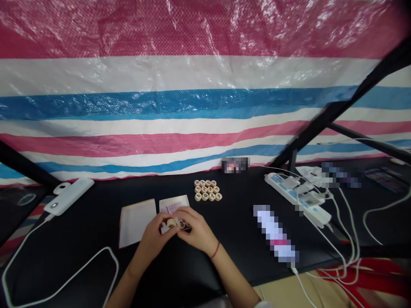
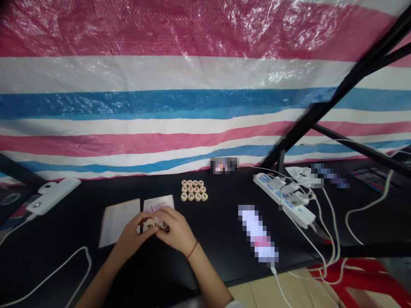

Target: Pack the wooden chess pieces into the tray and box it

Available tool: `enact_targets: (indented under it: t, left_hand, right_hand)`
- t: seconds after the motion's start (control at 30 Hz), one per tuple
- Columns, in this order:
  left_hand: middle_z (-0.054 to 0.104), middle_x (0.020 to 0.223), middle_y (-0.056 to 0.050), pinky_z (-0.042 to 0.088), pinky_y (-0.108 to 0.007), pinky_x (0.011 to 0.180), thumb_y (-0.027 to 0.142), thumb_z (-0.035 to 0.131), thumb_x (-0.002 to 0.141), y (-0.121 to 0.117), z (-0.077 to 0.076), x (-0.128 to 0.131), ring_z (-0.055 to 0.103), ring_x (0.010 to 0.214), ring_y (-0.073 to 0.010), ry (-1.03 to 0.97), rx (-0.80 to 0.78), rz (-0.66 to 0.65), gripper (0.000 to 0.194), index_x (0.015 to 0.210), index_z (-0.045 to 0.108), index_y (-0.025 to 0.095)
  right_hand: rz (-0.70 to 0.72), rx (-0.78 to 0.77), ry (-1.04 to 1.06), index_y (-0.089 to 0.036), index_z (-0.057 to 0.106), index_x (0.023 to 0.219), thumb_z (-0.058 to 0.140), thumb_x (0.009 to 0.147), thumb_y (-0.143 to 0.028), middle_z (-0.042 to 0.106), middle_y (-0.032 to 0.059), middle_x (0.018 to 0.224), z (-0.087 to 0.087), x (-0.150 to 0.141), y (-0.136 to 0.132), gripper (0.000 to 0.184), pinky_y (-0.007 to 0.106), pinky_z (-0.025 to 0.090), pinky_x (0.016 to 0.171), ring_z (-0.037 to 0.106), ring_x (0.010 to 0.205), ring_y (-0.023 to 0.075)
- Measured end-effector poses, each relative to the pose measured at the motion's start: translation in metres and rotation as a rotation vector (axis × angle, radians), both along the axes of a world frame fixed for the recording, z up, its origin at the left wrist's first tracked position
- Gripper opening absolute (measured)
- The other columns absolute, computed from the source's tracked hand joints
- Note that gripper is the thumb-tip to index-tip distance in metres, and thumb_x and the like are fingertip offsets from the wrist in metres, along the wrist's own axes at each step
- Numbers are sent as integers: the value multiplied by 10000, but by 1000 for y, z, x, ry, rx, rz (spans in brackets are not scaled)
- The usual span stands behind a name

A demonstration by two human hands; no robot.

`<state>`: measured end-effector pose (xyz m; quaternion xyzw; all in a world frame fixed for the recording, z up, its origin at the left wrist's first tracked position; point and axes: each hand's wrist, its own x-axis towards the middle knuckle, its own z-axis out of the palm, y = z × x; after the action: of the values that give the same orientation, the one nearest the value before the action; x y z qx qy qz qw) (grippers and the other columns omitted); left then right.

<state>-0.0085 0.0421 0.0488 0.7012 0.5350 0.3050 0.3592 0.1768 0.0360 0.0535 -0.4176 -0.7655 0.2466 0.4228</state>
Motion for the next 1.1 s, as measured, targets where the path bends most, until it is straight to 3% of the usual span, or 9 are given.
enact_targets:
  t: [0.13, 0.27, 0.43, 0.57, 0.67, 0.8, 0.9, 1.1]
  left_hand:
    - [680, 858, -30, 517, -328, 774, 388, 613, 768, -5, 1, 23, 637, 805, -199, -226, -153, 24, 239, 905, 627, 193]
    - [711, 920, -55, 529, -343, 829, 458, 602, 774, -5, -3, 29, 669, 904, -231, -374, -242, 100, 338, 941, 665, 171]
    - [679, 986, -69, 536, -350, 854, 488, 560, 813, -3, -12, 23, 656, 961, -231, -281, -104, 183, 371, 987, 686, 186]
    - [660, 1050, -75, 548, -344, 838, 465, 527, 849, -6, -20, 20, 658, 961, -215, -282, -112, 157, 423, 1156, 625, 191]
    - [682, 969, -50, 555, -315, 784, 445, 571, 838, -10, -20, 22, 674, 872, -195, -328, -179, 146, 440, 1193, 578, 186]
    - [685, 857, -25, 553, -295, 713, 429, 604, 817, -14, -14, 23, 662, 797, -189, -201, -147, 142, 311, 1030, 635, 205]
    - [670, 836, -17, 552, -309, 702, 394, 605, 823, -14, -11, 26, 637, 743, -180, -80, 3, 98, 249, 1008, 647, 231]
    - [697, 924, -39, 540, -337, 800, 279, 528, 900, -14, -15, 37, 656, 851, -190, 21, 300, -63, 170, 1020, 640, 237]
  right_hand:
    - [-72, 61, -12, -241, 635, 1137, 589, 844, -172, 689, 62, 1087, -4, -7, -10, 304, 335, 515, 893, 640, 1012, 197]
    - [-232, 23, 48, -232, 647, 1119, 572, 861, -206, 706, 61, 1028, -16, 6, -10, 269, 329, 547, 849, 671, 926, 192]
    - [-564, -23, 65, -184, 668, 1095, 528, 845, -216, 620, 106, 1056, -38, 33, 1, 288, 306, 560, 733, 632, 770, 164]
    - [-588, -62, -36, -177, 627, 1141, 520, 835, -219, 630, 98, 1004, -54, 44, 6, 327, 347, 536, 780, 613, 817, 197]
    - [-581, -62, -131, -180, 628, 1033, 514, 846, -212, 661, 89, 954, -59, 43, 8, 222, 381, 508, 799, 595, 856, 230]
    - [-565, -39, -208, -196, 646, 900, 504, 868, -209, 671, 86, 919, -51, 41, 7, 146, 378, 490, 792, 592, 841, 231]
    - [-560, 1, -93, -203, 658, 916, 503, 887, -238, 673, 86, 951, -32, 34, 0, 162, 354, 497, 813, 609, 883, 217]
    - [-265, -234, 71, -208, 654, 857, 652, 790, -263, 624, -23, 690, 8, 4, -20, 86, 217, 479, 588, 579, 606, 127]
